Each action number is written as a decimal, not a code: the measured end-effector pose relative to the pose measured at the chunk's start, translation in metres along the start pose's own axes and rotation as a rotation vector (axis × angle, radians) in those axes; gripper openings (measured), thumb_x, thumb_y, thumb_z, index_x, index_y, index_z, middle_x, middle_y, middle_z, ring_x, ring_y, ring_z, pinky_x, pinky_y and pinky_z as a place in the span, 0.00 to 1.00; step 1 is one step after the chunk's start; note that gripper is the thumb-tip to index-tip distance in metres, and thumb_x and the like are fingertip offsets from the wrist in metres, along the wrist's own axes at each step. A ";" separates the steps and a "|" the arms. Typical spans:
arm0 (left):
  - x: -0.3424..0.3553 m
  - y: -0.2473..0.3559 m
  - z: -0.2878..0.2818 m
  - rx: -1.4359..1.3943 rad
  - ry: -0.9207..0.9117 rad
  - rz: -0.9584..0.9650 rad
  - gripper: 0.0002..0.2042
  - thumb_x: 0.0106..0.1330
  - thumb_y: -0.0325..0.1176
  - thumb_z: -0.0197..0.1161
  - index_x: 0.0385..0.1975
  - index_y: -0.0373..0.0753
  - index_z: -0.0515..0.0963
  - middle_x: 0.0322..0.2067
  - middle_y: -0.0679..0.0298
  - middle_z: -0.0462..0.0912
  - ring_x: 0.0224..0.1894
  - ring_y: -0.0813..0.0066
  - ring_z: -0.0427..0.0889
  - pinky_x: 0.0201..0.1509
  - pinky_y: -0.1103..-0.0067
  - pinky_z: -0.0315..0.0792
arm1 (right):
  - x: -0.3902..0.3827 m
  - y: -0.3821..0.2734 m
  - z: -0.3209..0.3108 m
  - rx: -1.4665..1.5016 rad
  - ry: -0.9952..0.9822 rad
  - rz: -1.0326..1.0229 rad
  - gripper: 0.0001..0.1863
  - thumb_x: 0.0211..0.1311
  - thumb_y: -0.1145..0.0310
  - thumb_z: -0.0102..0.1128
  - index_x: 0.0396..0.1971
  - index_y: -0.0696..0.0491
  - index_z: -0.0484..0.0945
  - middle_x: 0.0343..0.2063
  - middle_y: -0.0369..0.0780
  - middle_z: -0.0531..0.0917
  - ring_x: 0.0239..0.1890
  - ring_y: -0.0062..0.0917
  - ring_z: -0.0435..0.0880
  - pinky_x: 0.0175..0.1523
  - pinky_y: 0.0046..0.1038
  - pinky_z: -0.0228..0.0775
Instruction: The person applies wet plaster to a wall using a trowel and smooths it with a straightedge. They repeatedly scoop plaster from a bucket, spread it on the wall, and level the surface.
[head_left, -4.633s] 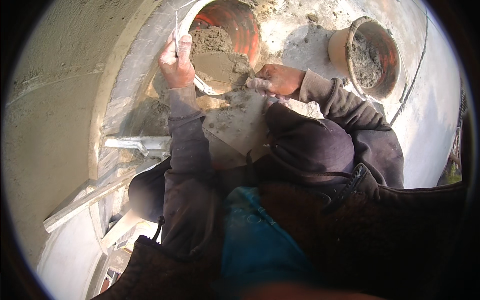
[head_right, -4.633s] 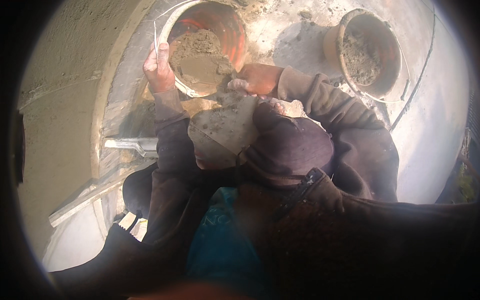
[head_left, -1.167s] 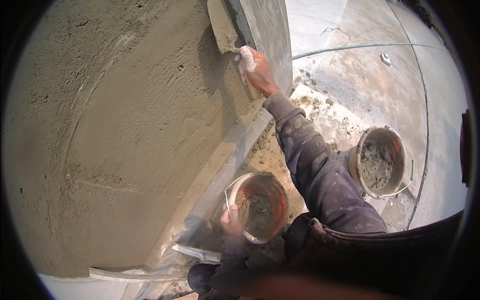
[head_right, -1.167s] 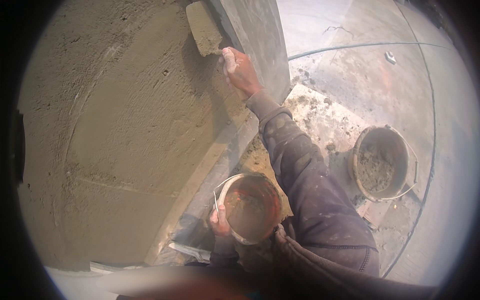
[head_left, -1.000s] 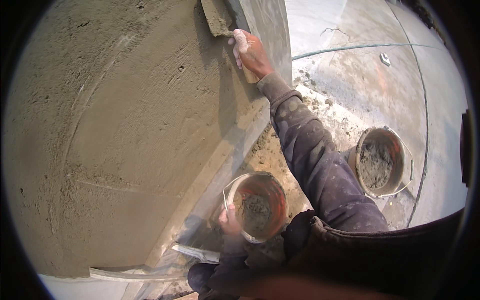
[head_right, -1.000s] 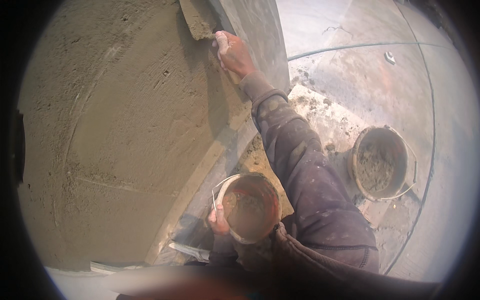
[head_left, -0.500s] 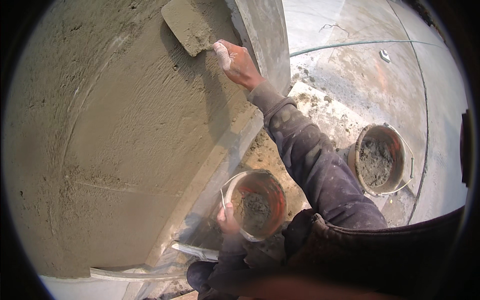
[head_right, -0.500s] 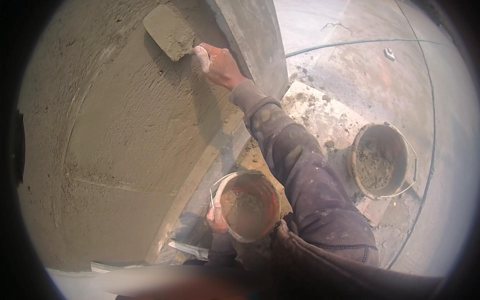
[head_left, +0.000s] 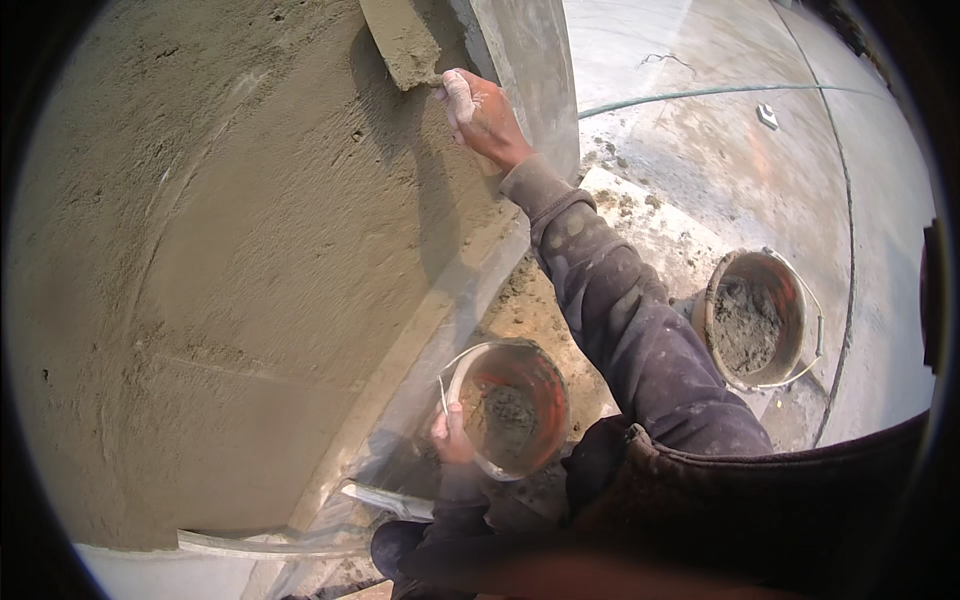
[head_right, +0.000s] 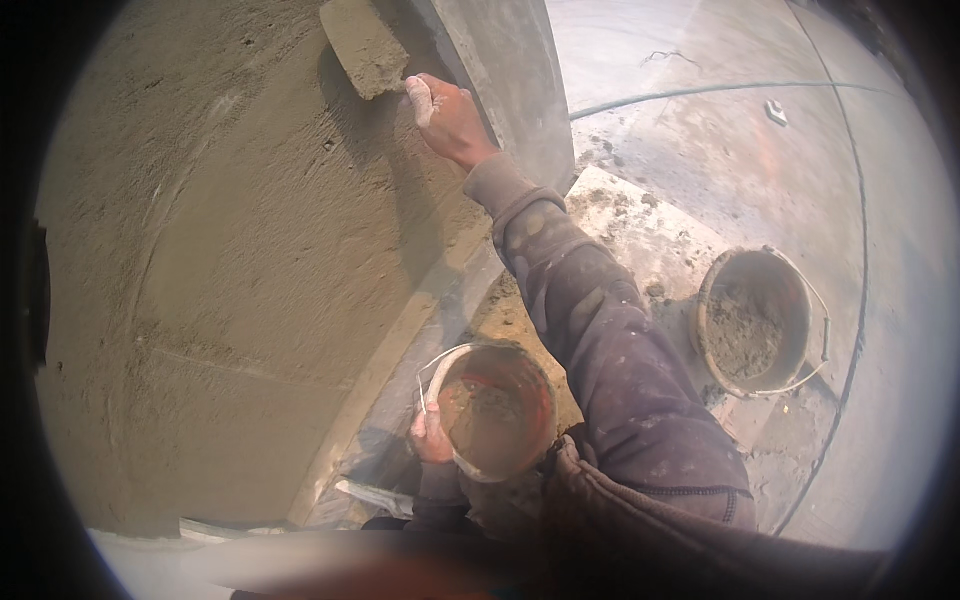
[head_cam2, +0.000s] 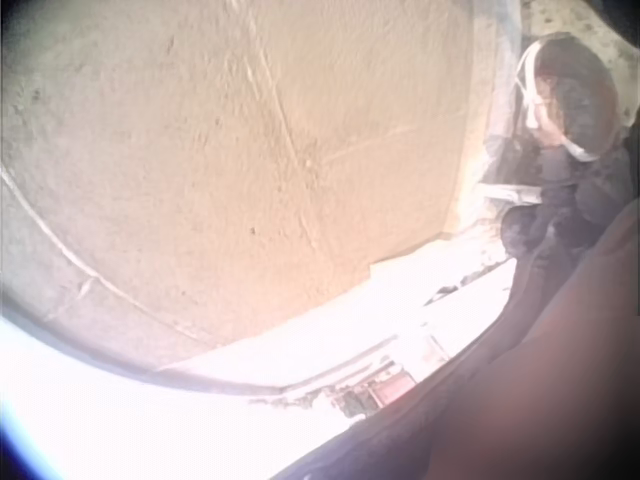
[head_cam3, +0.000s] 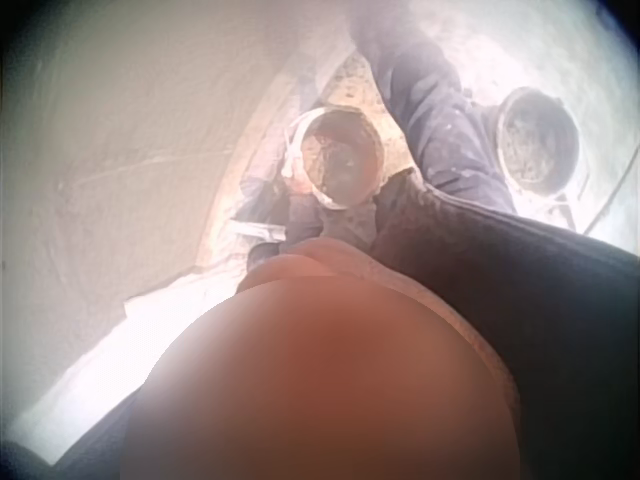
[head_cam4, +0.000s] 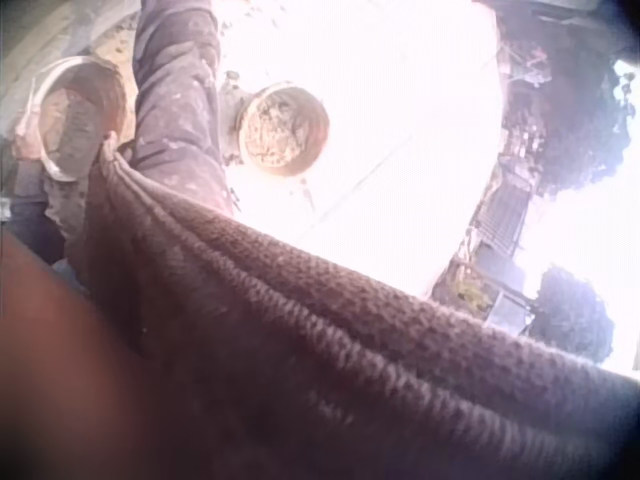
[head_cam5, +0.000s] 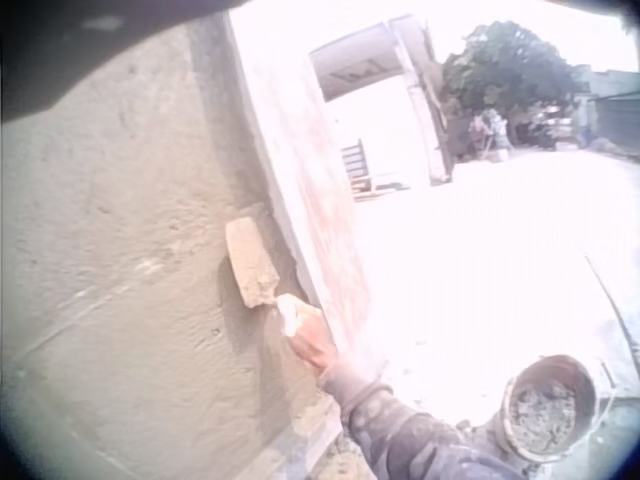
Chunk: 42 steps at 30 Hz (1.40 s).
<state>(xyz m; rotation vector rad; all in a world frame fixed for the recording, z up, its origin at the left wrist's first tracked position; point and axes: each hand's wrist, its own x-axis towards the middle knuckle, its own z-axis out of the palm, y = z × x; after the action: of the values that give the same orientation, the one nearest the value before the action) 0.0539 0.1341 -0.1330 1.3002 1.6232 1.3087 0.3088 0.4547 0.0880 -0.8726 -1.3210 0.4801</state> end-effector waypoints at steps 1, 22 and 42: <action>-0.001 0.000 0.001 0.018 0.013 0.017 0.20 0.74 0.43 0.54 0.41 0.27 0.81 0.31 0.60 0.81 0.35 0.73 0.76 0.43 0.73 0.71 | 0.003 -0.005 -0.008 0.098 0.005 0.114 0.22 0.76 0.53 0.46 0.32 0.57 0.78 0.16 0.41 0.77 0.18 0.30 0.77 0.29 0.35 0.70; -0.002 0.016 0.001 -0.028 -0.002 0.035 0.18 0.74 0.42 0.54 0.38 0.30 0.81 0.27 0.68 0.76 0.32 0.79 0.71 0.38 0.78 0.67 | -0.030 -0.004 0.032 0.084 -0.046 0.073 0.23 0.76 0.54 0.46 0.31 0.57 0.79 0.25 0.44 0.82 0.29 0.39 0.81 0.41 0.37 0.73; 0.006 -0.012 -0.005 0.024 0.086 -0.150 0.22 0.73 0.46 0.57 0.43 0.28 0.82 0.31 0.64 0.83 0.34 0.77 0.77 0.41 0.76 0.70 | -0.155 -0.017 -0.097 0.000 -0.659 0.210 0.22 0.72 0.50 0.52 0.37 0.57 0.78 0.24 0.37 0.74 0.33 0.23 0.75 0.40 0.29 0.68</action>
<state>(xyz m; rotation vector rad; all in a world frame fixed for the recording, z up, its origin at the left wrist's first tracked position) 0.0441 0.1384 -0.1427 1.1262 1.7639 1.2722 0.3654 0.3026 0.0030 -0.8922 -1.8297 0.9896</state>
